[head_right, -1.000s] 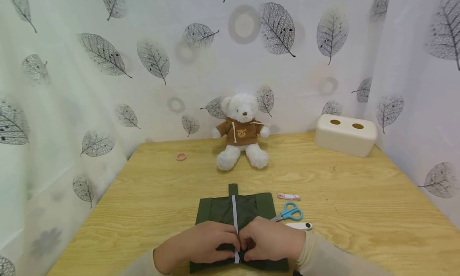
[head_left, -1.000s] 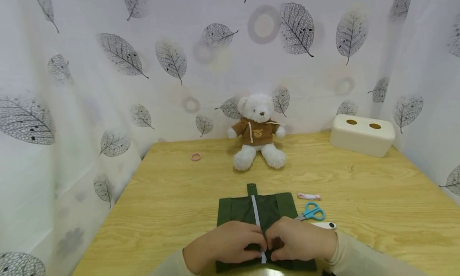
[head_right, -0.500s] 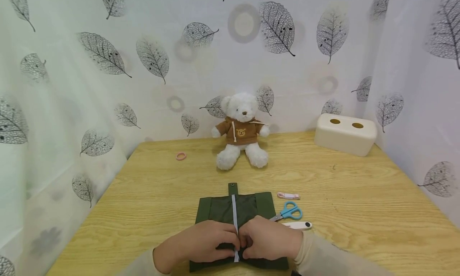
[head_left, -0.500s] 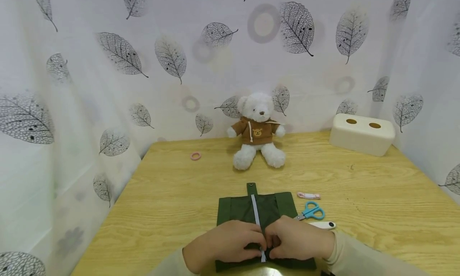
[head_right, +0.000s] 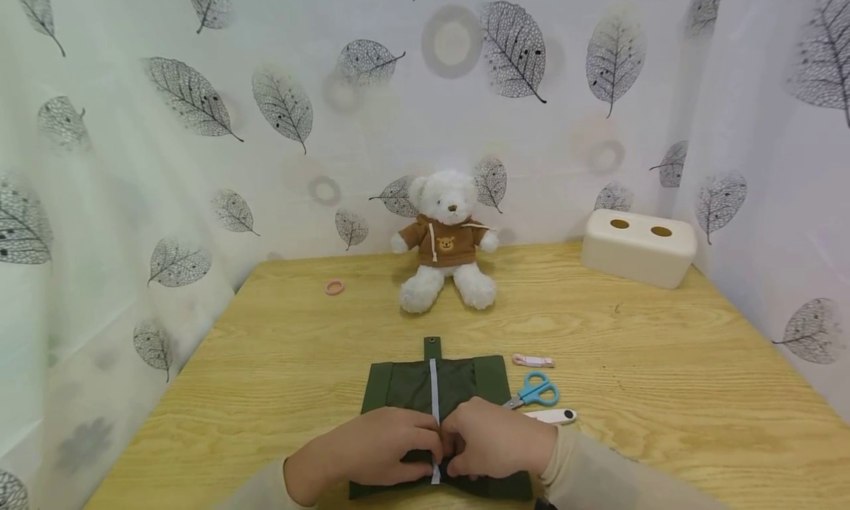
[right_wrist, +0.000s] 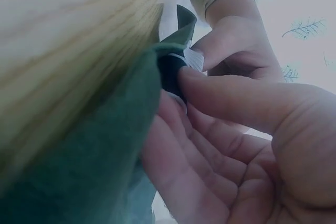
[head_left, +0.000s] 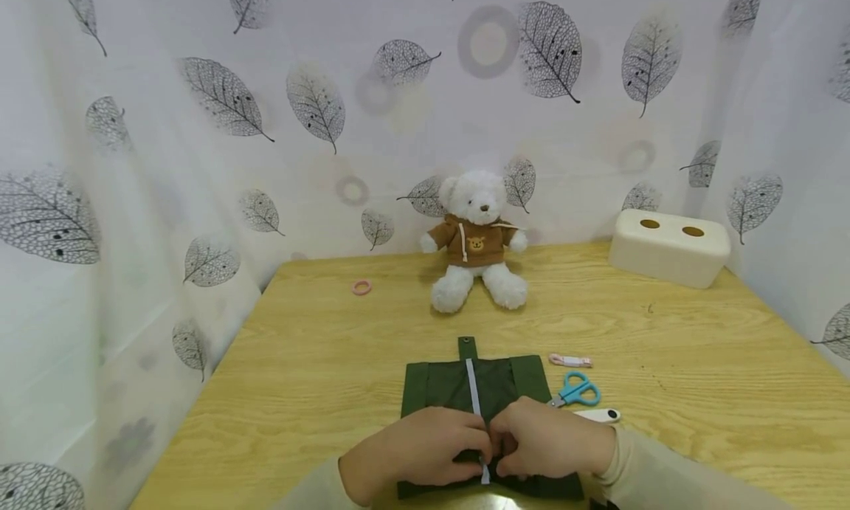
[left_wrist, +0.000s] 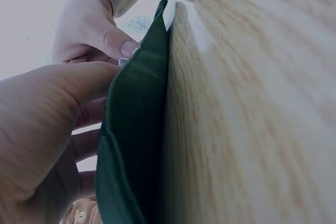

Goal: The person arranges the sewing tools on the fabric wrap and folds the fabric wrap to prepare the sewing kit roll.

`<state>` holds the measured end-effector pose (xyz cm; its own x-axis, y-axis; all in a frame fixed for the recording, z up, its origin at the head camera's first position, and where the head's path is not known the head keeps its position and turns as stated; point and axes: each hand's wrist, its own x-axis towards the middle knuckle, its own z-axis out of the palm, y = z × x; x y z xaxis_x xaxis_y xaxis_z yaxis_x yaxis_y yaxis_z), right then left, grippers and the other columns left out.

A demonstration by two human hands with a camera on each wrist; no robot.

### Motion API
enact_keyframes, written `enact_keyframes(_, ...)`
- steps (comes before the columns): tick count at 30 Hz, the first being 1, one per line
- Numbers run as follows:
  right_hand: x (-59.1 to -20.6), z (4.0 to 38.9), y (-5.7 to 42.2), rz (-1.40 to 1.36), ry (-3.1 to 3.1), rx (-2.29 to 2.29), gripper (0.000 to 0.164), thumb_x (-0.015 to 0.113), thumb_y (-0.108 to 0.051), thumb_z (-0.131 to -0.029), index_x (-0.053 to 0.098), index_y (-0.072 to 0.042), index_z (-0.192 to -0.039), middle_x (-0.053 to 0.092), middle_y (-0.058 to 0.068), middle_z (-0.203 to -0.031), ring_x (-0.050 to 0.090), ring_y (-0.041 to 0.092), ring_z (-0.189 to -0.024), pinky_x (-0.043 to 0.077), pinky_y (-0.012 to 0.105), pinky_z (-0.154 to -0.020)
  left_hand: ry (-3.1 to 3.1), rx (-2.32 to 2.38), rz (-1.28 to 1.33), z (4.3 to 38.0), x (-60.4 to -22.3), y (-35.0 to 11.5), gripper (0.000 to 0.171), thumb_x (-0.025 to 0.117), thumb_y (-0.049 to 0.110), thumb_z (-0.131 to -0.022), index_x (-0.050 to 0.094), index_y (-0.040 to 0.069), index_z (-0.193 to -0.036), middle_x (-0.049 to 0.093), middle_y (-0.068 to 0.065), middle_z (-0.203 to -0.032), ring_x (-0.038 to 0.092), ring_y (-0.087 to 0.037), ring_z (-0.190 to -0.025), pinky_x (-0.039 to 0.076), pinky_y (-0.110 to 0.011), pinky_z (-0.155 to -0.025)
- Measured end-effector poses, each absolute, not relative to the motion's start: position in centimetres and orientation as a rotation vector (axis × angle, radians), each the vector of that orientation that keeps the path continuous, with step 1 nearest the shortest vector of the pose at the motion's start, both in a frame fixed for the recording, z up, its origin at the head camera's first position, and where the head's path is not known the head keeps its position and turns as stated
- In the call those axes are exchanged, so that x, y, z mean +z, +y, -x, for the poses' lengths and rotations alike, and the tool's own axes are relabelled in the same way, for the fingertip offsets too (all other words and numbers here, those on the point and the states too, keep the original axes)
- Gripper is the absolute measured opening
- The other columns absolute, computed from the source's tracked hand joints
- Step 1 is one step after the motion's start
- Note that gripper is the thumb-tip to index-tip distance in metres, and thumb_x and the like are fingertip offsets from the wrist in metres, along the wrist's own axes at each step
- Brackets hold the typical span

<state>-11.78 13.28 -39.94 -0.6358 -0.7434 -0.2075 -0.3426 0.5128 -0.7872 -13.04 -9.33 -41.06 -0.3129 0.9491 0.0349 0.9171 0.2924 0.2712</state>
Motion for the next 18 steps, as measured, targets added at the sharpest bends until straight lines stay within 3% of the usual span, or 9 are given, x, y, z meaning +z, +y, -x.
enact_keyframes(18,-39.86,11.87,13.23,0.863,2.176,-1.086,0.011,0.077,-0.009,-0.087,0.072,-0.018,-0.084,0.063,-0.009,-0.064,0.061,0.005,-0.055,0.052,0.023,-0.053,2.403,0.399,-1.75,13.04,-41.09,-9.25,0.01,0.069,0.021,-0.097,0.071,0.021,-0.107,0.064,0.01,-0.109,0.055,0.008,-0.092,0.04,-0.003,-0.081)
